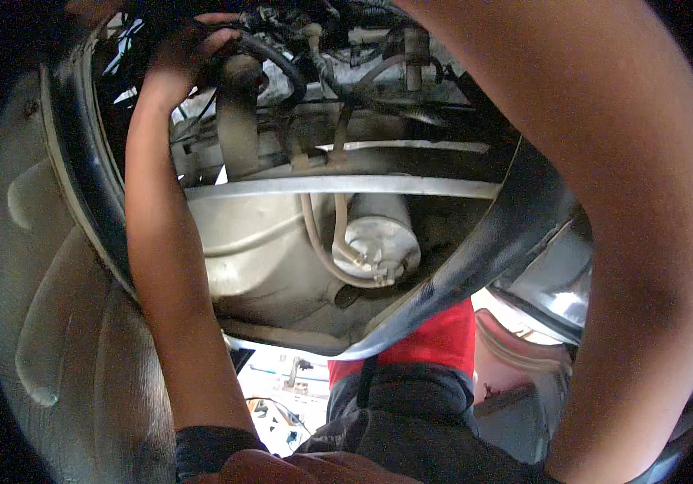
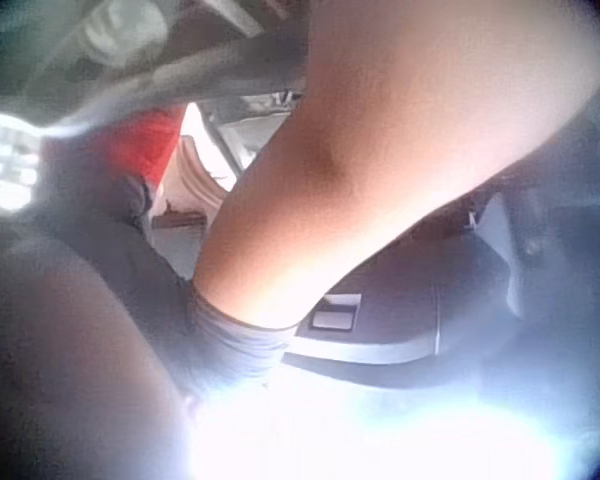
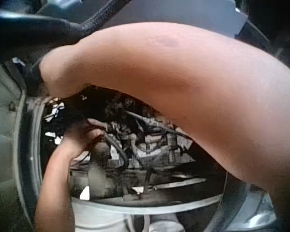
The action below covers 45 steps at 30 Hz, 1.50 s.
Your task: The person works under the hood of a vehicle, using a wrench to tighten bolts and adjusting hoses and connectors within the engine bay. The hands manipulate various engine components, including hoses and metal parts, while tools are used to secure connections.
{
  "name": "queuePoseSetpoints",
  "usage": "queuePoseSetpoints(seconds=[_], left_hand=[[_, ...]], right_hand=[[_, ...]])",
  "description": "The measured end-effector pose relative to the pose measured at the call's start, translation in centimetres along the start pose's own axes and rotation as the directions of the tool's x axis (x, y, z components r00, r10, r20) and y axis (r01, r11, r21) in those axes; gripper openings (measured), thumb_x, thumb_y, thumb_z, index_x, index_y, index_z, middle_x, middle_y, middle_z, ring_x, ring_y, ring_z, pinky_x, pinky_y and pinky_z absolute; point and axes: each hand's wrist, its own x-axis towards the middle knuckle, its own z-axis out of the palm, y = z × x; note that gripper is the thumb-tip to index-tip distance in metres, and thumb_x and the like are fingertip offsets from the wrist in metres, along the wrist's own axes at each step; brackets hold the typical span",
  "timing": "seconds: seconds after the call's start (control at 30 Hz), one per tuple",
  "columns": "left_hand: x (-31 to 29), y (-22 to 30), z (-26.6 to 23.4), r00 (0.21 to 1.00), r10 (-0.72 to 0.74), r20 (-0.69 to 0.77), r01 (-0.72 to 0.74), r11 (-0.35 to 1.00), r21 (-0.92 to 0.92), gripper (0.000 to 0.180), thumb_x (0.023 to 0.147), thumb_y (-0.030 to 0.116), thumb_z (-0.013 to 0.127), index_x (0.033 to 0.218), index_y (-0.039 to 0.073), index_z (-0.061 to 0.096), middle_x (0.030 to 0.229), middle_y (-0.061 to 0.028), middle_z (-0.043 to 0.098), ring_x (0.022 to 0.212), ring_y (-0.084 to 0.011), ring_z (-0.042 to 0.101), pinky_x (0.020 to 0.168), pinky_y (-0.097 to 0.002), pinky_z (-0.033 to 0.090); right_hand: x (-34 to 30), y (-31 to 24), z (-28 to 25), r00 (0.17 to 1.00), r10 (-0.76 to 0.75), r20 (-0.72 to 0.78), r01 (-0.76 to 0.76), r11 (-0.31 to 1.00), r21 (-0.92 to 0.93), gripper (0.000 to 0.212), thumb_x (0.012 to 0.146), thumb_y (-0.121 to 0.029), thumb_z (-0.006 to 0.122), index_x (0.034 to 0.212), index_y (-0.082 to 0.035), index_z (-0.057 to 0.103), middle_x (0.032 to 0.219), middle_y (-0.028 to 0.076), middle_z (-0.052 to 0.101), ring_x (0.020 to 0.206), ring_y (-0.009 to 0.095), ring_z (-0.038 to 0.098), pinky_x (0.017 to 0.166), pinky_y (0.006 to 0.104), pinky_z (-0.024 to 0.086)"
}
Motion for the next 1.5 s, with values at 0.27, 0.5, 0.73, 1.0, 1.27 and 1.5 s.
queuePoseSetpoints(seconds=[0.27, 0.5, 0.73, 1.0, 1.27, 1.5], left_hand=[[-1.0, 1.7, 0.2, 0.997, -0.065, -0.04, 0.065, 0.998, -0.005, 0.031, 0.089, 0.034, 0.064, 0.111, 0.014, 0.073, 0.108, -0.0107, 0.072, 0.099, -0.0255, 0.069, 0.089, -0.0327, 0.05], [-0.9, 0.7, 0.2, 0.999, -0.021, -0.041, 0.022, 0.999, 0.025, 0.038, 0.091, 0.041, 0.062, 0.114, 0.012, 0.072, 0.115, -0.008, 0.07, 0.106, -0.0227, 0.066, 0.097, -0.0326, 0.047], [-0.7, 0.8, 0.2, 0.999, 0.0, -0.036, 0.002, 0.998, 0.059, 0.039, 0.092, 0.041, 0.059, 0.113, 0.011, 0.072, 0.116, -0.0085, 0.07, 0.106, -0.0245, 0.066, 0.097, -0.0326, 0.047], [-0.6, 0.9, 0.6, 0.997, -0.03, -0.07, 0.039, 0.99, 0.135, 0.038, 0.091, 0.04, 0.061, 0.111, 0.011, 0.073, 0.11, -0.0101, 0.072, 0.101, -0.0252, 0.069, 0.093, -0.0331, 0.05], [-0.7, 1.4, 0.6, 0.991, -0.112, -0.078, 0.119, 0.989, 0.092, 0.035, 0.09, 0.041, 0.064, 0.112, 0.016, 0.073, 0.107, -0.0095, 0.073, 0.098, -0.0253, 0.069, 0.091, -0.033, 0.05], [-0.7, 1.2, 0.9, 0.997, -0.009, -0.073, 0.011, 1.0, 0.026, 0.033, 0.09, 0.035, 0.066, 0.115, 0.014, 0.071, 0.113, -0.0116, 0.071, 0.101, -0.0248, 0.068, 0.093, -0.0343, 0.049]], right_hand=[[-0.6, -0.1, 0.1, 0.999, 0.019, 0.027, -0.019, 1.0, -0.002, 0.029, 0.086, -0.019, 0.06, 0.111, -0.01, 0.072, 0.109, 0.017, 0.07, 0.102, 0.032, 0.068, 0.086, 0.041, 0.055], [-0.7, -0.3, -0.5, 0.999, 0.021, 0.031, -0.021, 1.0, 0.0, 0.029, 0.086, -0.02, 0.061, 0.111, -0.011, 0.072, 0.109, 0.017, 0.071, 0.102, 0.031, 0.068, 0.085, 0.0407, 0.055], [-0.7, -0.4, -0.4, 0.999, 0.026, 0.046, -0.027, 1.0, 0.004, 0.03, 0.085, -0.021, 0.062, 0.111, -0.011, 0.072, 0.11, 0.016, 0.071, 0.103, 0.031, 0.068, 0.085, 0.0405, 0.055], [-0.8, -0.6, -0.4, 0.998, 0.033, 0.06, -0.033, 0.999, -0.001, 0.03, 0.084, -0.022, 0.063, 0.111, -0.012, 0.073, 0.11, 0.016, 0.071, 0.103, 0.03, 0.069, 0.085, 0.0403, 0.055], [-0.6, -0.8, -0.8, 0.997, 0.039, 0.071, -0.038, 0.999, -0.012, 0.03, 0.084, -0.023, 0.064, 0.111, -0.012, 0.073, 0.11, 0.015, 0.071, 0.103, 0.03, 0.069, 0.085, 0.04, 0.055], [-0.9, -0.8, -1.0, 0.996, 0.044, 0.084, -0.041, 0.999, -0.034, 0.031, 0.083, -0.024, 0.065, 0.111, -0.013, 0.073, 0.111, 0.015, 0.071, 0.103, 0.029, 0.069, 0.085, 0.0398, 0.055]])
